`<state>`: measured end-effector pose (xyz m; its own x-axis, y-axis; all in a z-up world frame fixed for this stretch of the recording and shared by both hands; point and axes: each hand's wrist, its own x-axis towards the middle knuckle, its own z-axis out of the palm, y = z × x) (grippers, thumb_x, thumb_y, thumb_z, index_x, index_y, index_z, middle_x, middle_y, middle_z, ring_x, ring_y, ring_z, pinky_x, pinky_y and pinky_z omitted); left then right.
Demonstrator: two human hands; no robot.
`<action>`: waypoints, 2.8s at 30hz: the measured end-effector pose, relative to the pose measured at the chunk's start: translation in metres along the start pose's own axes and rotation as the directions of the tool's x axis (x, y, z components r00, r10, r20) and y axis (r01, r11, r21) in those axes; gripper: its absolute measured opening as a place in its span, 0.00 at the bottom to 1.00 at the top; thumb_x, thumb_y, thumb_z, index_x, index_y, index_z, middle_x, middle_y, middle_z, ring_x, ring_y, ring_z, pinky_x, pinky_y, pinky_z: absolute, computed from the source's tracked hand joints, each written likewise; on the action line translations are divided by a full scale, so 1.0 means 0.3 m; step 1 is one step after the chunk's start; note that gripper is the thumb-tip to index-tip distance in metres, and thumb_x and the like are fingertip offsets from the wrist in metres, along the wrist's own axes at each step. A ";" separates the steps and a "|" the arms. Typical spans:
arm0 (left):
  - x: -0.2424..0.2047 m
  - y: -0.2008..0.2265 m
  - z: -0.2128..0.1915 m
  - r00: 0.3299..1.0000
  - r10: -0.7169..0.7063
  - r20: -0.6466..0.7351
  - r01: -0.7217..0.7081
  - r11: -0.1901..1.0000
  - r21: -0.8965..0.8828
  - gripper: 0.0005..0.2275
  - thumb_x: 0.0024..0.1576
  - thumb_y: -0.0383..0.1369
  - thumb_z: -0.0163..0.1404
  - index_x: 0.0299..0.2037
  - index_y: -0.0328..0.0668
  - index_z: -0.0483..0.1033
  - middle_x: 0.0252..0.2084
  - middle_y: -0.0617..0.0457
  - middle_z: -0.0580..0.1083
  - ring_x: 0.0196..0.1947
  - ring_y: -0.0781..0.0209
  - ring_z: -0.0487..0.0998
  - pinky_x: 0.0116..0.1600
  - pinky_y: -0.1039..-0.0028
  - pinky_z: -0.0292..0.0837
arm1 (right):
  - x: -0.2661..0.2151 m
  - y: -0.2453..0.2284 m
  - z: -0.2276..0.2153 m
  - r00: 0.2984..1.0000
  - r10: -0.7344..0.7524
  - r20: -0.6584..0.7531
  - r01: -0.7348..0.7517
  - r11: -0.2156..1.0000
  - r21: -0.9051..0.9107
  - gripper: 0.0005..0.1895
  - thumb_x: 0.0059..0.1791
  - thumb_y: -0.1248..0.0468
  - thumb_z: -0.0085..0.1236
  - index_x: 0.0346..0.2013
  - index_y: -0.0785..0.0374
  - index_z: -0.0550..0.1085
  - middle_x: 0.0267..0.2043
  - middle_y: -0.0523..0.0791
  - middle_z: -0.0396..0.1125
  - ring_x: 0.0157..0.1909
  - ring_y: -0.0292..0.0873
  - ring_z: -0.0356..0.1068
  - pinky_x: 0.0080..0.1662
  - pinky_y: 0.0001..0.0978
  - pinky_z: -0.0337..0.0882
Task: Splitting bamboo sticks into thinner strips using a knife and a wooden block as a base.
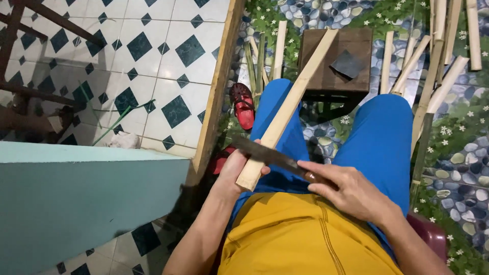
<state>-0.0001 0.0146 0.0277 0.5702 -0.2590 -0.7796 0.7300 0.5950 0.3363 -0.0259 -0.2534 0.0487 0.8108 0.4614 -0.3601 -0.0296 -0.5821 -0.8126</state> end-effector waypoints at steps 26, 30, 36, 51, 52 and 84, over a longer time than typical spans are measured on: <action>0.155 -0.064 -0.142 0.976 0.126 0.178 -0.161 0.967 0.200 0.20 0.67 0.31 0.42 0.68 0.27 0.61 0.39 0.44 0.67 0.31 0.58 0.70 0.24 0.76 0.68 | 0.025 0.075 -0.015 0.996 0.060 -0.071 -0.052 0.993 0.104 0.30 0.48 0.60 0.62 0.66 0.52 0.72 0.54 0.53 0.77 0.54 0.60 0.78 0.57 0.54 0.77; 0.117 -0.063 -0.099 0.976 0.140 0.169 -0.171 0.968 0.186 0.23 0.67 0.31 0.43 0.70 0.27 0.59 0.37 0.47 0.66 0.30 0.61 0.68 0.22 0.76 0.66 | 0.016 0.055 -0.036 0.988 0.087 -0.128 -0.073 0.992 0.107 0.29 0.49 0.59 0.61 0.66 0.52 0.72 0.53 0.52 0.78 0.53 0.59 0.78 0.54 0.51 0.79; 0.077 -0.049 -0.078 0.967 0.140 0.212 -0.182 0.965 0.189 0.23 0.67 0.29 0.41 0.71 0.23 0.56 0.36 0.49 0.66 0.29 0.64 0.68 0.22 0.78 0.65 | 0.063 0.145 -0.024 0.991 0.044 -0.127 -0.026 0.990 0.141 0.31 0.49 0.61 0.60 0.68 0.51 0.70 0.55 0.55 0.76 0.56 0.61 0.75 0.53 0.56 0.79; -0.090 -0.060 -0.144 0.985 0.106 0.136 -0.145 0.934 0.325 0.25 0.64 0.29 0.41 0.71 0.21 0.58 0.31 0.47 0.64 0.22 0.63 0.65 0.14 0.77 0.60 | 0.160 0.253 -0.036 0.970 0.134 -0.202 -0.119 0.989 0.088 0.28 0.52 0.59 0.59 0.68 0.52 0.69 0.54 0.57 0.75 0.57 0.63 0.73 0.56 0.57 0.75; -0.090 -0.057 -0.144 0.988 0.096 0.119 -0.126 0.950 0.285 0.21 0.64 0.30 0.43 0.67 0.25 0.65 0.29 0.49 0.66 0.19 0.65 0.65 0.14 0.79 0.59 | 0.174 0.258 -0.044 0.974 0.164 -0.159 -0.155 0.985 0.070 0.30 0.52 0.58 0.55 0.70 0.49 0.66 0.51 0.51 0.76 0.39 0.51 0.65 0.42 0.45 0.66; 0.476 0.015 -0.087 0.982 -0.008 0.191 -0.087 0.870 0.485 0.18 0.66 0.33 0.41 0.63 0.30 0.60 0.34 0.43 0.70 0.23 0.55 0.76 0.20 0.68 0.74 | 0.484 0.445 0.144 0.845 0.203 -0.495 0.083 0.865 0.495 0.25 0.52 0.62 0.58 0.65 0.60 0.72 0.36 0.60 0.76 0.27 0.52 0.77 0.26 0.44 0.72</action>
<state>0.0747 0.0000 -0.0959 0.6255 -0.4044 -0.6673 0.7684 0.1711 0.6166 0.0626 -0.2351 -0.1318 0.9685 -0.0594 -0.2420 -0.2480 -0.1334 -0.9595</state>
